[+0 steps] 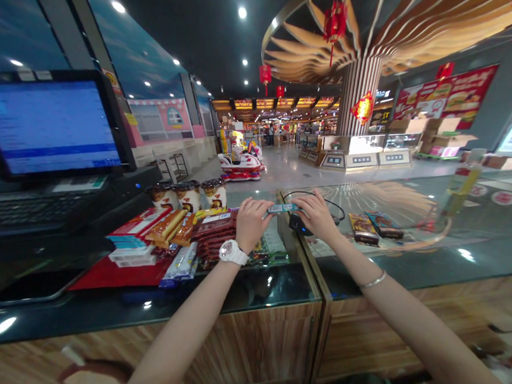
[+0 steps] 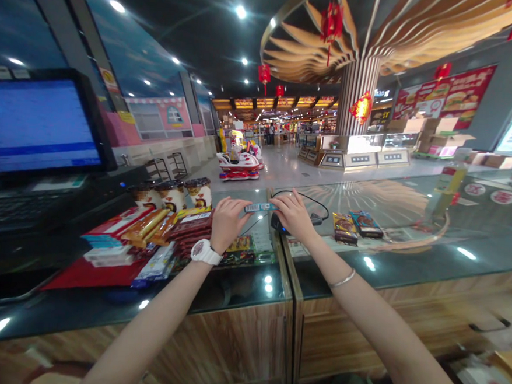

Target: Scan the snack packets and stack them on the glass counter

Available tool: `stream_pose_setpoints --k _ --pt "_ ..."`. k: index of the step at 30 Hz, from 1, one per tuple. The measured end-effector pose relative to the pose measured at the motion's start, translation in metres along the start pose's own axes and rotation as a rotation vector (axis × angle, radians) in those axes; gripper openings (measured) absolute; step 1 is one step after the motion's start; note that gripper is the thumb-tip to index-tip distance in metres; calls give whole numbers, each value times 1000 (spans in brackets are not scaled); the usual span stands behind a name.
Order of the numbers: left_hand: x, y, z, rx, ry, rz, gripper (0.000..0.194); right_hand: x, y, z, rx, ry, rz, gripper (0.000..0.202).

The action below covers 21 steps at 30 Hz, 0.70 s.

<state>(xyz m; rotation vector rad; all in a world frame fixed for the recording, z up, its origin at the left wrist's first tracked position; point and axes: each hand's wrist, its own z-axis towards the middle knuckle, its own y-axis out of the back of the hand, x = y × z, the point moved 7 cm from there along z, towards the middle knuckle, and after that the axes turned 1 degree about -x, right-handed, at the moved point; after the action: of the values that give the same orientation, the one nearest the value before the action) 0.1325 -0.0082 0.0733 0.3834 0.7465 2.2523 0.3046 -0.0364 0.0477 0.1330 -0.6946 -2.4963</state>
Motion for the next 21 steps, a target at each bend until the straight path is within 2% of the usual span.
stream_pose_setpoints --k 4,7,9,13,16,21 --pt "5 -3 -1 -2 41 1 18 0 1 2 11 -19 39 32" --pt "10 -4 -1 -8 89 8 17 -10 12 3 -11 -66 138 41" --pt "14 -2 -1 -15 115 7 16 -25 24 1 -53 -119 204 43" --pt "18 0 1 -37 152 -6 14 -67 44 -13 -80 -270 198 32" --pt "19 0 1 -51 161 -15 12 -87 29 -28 154 -327 238 38" --pt "18 -2 0 -41 151 -16 11 -87 -16 -52 569 -300 280 76"
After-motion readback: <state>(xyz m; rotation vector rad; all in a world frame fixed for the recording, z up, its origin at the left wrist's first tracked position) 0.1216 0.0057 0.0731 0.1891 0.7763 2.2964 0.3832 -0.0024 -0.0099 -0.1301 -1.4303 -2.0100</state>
